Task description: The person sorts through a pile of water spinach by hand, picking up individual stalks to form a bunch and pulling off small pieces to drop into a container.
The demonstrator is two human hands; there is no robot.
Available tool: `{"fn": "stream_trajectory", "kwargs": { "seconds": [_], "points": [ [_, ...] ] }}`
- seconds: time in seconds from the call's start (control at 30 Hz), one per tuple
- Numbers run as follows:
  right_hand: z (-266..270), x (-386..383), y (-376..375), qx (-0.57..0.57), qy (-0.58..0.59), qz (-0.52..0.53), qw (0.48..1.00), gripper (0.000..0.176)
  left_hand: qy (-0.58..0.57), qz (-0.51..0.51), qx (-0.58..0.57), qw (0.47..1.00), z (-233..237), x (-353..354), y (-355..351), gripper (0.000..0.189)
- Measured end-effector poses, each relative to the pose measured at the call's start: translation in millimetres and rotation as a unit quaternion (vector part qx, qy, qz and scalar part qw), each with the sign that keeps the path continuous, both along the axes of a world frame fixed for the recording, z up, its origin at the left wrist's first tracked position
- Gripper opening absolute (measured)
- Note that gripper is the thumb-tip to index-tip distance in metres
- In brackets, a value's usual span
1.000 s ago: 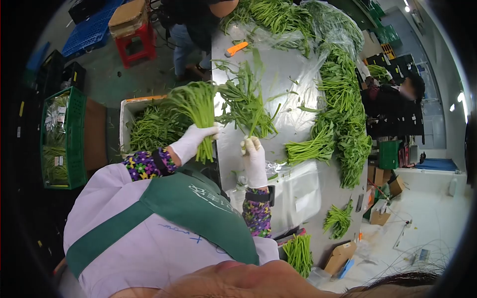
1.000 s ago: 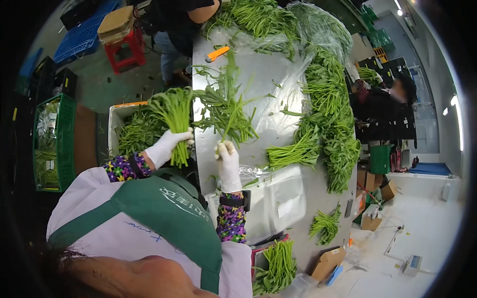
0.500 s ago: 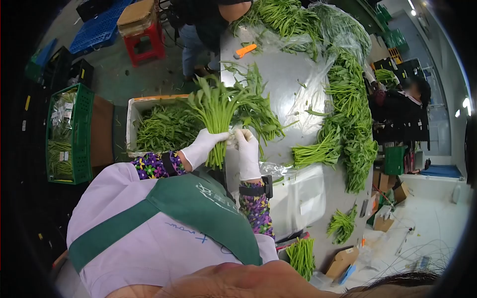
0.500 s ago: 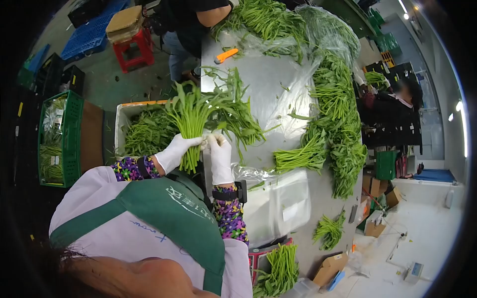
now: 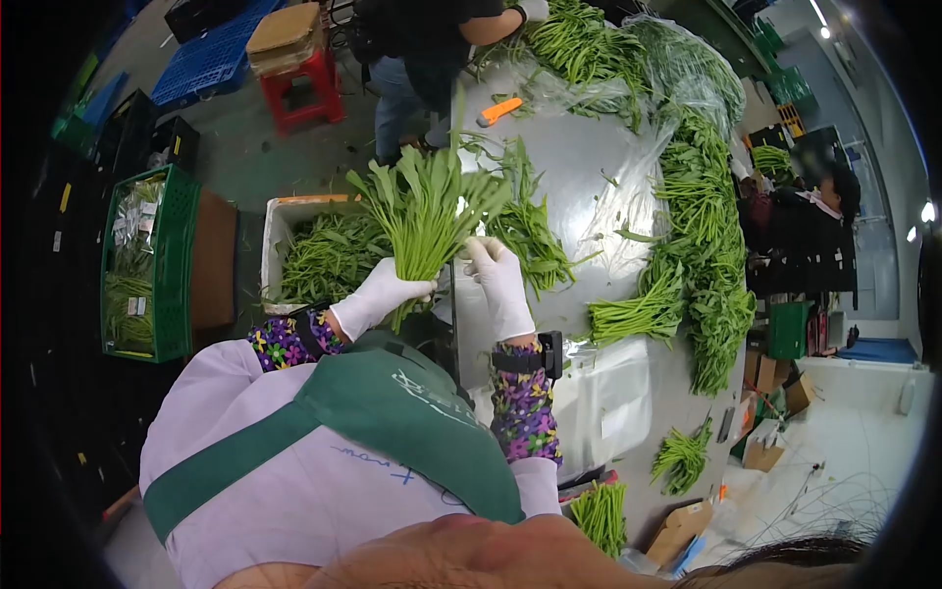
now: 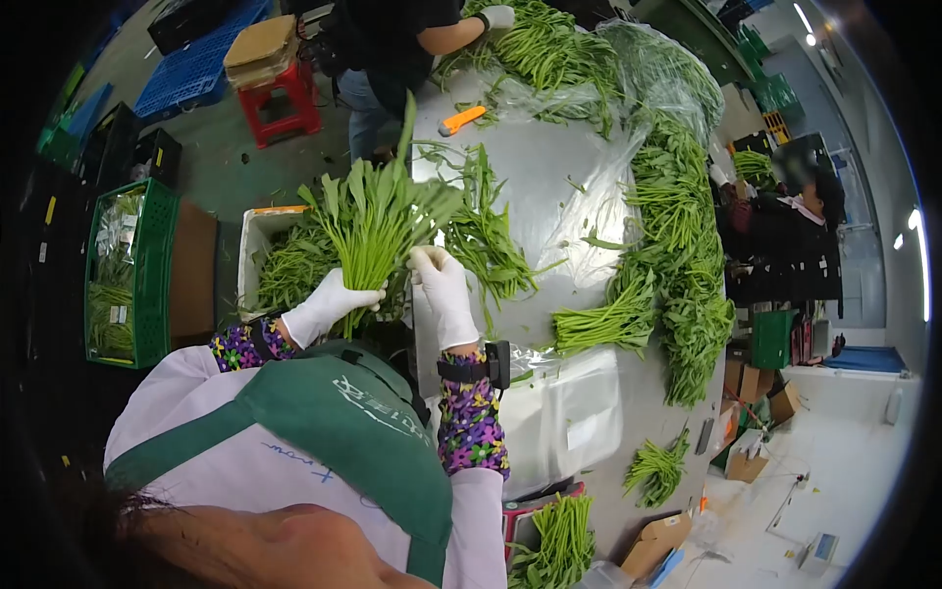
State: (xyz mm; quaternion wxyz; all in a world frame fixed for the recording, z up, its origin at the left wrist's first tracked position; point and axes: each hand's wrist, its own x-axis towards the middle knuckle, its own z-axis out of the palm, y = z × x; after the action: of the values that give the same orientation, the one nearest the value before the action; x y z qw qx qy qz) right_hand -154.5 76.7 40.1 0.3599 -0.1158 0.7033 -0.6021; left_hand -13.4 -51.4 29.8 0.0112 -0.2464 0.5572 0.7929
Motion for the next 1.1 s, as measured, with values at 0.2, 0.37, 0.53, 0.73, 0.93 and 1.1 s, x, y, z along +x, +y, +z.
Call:
{"fn": "stream_trajectory", "kwargs": {
  "seconds": [0.2, 0.37, 0.53, 0.73, 0.93, 1.1],
  "points": [
    [-12.5, 2.0, -1.0, 0.133, 0.366, 0.056, 0.919, 0.015, -0.054, -0.046, 0.077, 0.994, 3.5, 5.2, -3.8, 0.023],
    [-38.8, 24.4, -18.0, 0.236, 0.611, -0.053, 0.754, 0.015, -0.113, -0.014, 0.289, 0.951, 2.5, -2.2, -18.9, 0.023],
    [-57.5, 43.3, -32.7, 0.274, 0.578, -0.099, 0.762, 0.016, -0.130, -0.005, 0.329, 0.935, -10.8, 3.2, -21.7, 0.023],
    [-77.1, -7.4, 3.0, 0.363, 0.435, -0.099, 0.818, 0.022, -0.125, -0.006, 0.274, 0.954, 22.7, 13.2, -18.0, 0.028],
    [-64.2, -104.2, 92.6, 0.496, 0.437, -0.056, 0.748, 0.020, -0.016, 0.157, 0.228, 0.961, 24.4, 15.1, -51.1, 0.044],
    [-115.2, -137.2, 134.6, 0.481, 0.610, 0.000, 0.629, 0.010, 0.032, 0.145, 0.335, 0.930, 17.0, 16.9, -48.3, 0.043]
  ]
}}
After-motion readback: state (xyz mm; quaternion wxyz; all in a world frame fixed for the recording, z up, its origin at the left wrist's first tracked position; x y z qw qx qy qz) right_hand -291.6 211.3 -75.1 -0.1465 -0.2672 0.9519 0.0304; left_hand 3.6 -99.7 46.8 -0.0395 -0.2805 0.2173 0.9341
